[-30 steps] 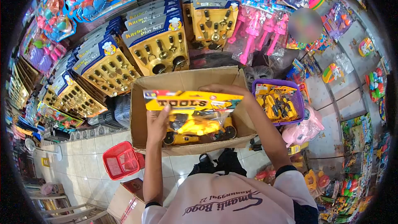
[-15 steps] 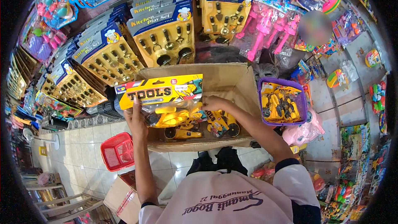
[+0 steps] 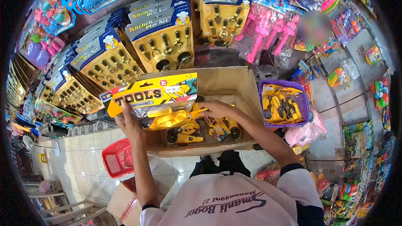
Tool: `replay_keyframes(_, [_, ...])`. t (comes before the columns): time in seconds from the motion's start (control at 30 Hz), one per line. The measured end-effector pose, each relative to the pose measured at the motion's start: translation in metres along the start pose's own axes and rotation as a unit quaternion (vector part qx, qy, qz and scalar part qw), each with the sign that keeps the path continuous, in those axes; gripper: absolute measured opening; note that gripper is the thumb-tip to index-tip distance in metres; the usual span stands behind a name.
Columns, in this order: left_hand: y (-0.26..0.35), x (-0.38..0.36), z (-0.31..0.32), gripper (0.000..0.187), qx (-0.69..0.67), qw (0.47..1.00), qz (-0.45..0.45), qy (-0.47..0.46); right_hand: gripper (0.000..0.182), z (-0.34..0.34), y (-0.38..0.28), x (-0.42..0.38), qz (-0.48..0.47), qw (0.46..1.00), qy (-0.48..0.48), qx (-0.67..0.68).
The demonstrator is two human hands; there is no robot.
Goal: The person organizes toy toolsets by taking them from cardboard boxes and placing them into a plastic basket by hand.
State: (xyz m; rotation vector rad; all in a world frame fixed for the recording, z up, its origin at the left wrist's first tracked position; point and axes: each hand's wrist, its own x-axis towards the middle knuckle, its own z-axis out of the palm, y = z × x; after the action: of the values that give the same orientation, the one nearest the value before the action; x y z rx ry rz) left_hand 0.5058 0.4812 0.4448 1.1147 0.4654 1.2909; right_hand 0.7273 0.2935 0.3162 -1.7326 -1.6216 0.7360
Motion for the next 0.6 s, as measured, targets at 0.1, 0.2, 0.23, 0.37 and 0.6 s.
replay_keyframes(0.1, [0.009,0.008,0.007,0.031,-0.068,0.997,-0.002,0.031,0.020,-0.036,-0.037,-0.017,0.022,0.991,0.130,-0.032])
replay_keyframes(0.2, [0.018,0.014,0.007,0.040,-0.061,0.996,0.000,0.059,0.018,-0.047,-0.036,-0.034,0.070,0.975,0.204,0.054])
replay_keyframes(0.23, [0.019,0.017,0.008,0.043,-0.060,0.996,0.018,0.059,0.018,-0.052,-0.038,-0.041,0.075,0.964,0.240,0.090])
replay_keyframes(0.37, [0.021,0.021,0.015,0.031,-0.082,0.994,0.034,0.065,0.030,-0.048,-0.017,-0.066,0.096,0.898,0.421,0.081])
replay_keyframes(0.6, [0.023,0.016,0.043,0.039,-0.107,0.992,0.003,0.064,0.025,-0.084,-0.102,-0.112,0.071,0.851,0.509,0.108])
